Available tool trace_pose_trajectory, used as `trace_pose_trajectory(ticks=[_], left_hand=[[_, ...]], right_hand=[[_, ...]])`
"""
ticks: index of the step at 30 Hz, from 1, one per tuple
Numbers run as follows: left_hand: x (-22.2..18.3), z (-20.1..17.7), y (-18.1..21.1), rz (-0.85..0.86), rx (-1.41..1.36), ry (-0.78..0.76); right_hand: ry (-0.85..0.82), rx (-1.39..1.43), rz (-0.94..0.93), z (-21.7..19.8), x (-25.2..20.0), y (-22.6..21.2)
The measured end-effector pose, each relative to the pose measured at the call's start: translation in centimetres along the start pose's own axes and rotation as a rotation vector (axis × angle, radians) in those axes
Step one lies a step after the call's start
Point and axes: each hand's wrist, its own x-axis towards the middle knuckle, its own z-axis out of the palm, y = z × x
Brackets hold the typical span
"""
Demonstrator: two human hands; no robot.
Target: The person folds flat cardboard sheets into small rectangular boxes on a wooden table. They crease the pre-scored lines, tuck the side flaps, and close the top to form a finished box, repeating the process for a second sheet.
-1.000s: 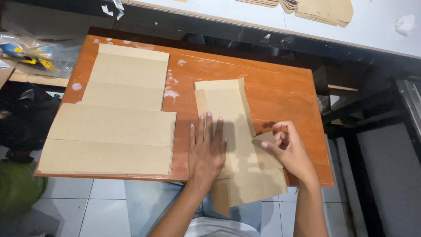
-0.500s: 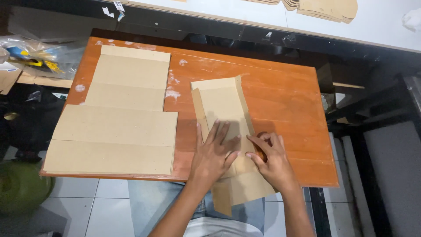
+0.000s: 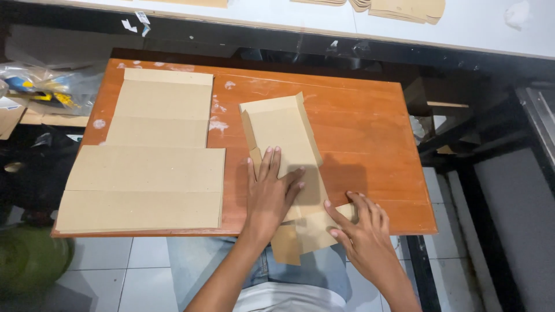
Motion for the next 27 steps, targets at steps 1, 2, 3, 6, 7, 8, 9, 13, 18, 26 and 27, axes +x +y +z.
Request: trace_pose_trajectory(ticks=[1, 2, 3, 6, 7, 8, 9, 13, 18, 26, 27], left_hand=[[0.0, 0.2, -0.1, -0.002, 0.002, -0.003], [-0.1, 0.4, -0.1, -0.006, 0.001, -0.007], [-0.2, 0.5, -0.3, -0.002, 0.003, -0.006], [0.0, 0.8, -0.5, 0.05, -0.019, 0.041], [0.2, 0.7, -0.4, 0.08, 0.008, 0.004], [0.0, 0.6, -0.4, 0.1, 0.037, -0.036], [-0.1, 0.3, -0.1, 0.09, 0.038, -0.034], [0.5, -0.4, -0.6, 0.131, -0.053, -0.042], [1.2, -0.2, -1.0, 0.103, -0.12, -0.052], [1.7, -0.8, -0.5, 0.064, -0.1, -0.067], [1.7, -0.9, -0.4, 0.064, -0.104, -0.074]], right_hand=[[-0.057, -0.014, 0.025, -0.1, -0.7, 0.1], [-0.117, -0.03, 0.051, -0.2, -1.6, 0.2], [-0.113, -0.029, 0.053, 0.1, -2.2, 0.2], [-0.165, 0.121, 0.136, 0.2, -3.1, 0.5], [-0.179, 0.209, 0.261, -0.2, -2.9, 0.6], [-0.2, 0.301, 0.381, -0.6, -2.8, 0.6], [-0.206, 0.302, 0.373, 0.0, -3.2, 1.4], [0.034, 0.486, 0.393, -1.2, -1.7, 1.6], [0.227, 1.22, 0.495, -0.7, -0.6, -0.1], [0.273, 0.774, 0.117, 2.7, 0.9, -2.1], [0.27, 0.773, 0.125, 2.8, 1.2, -2.0]])
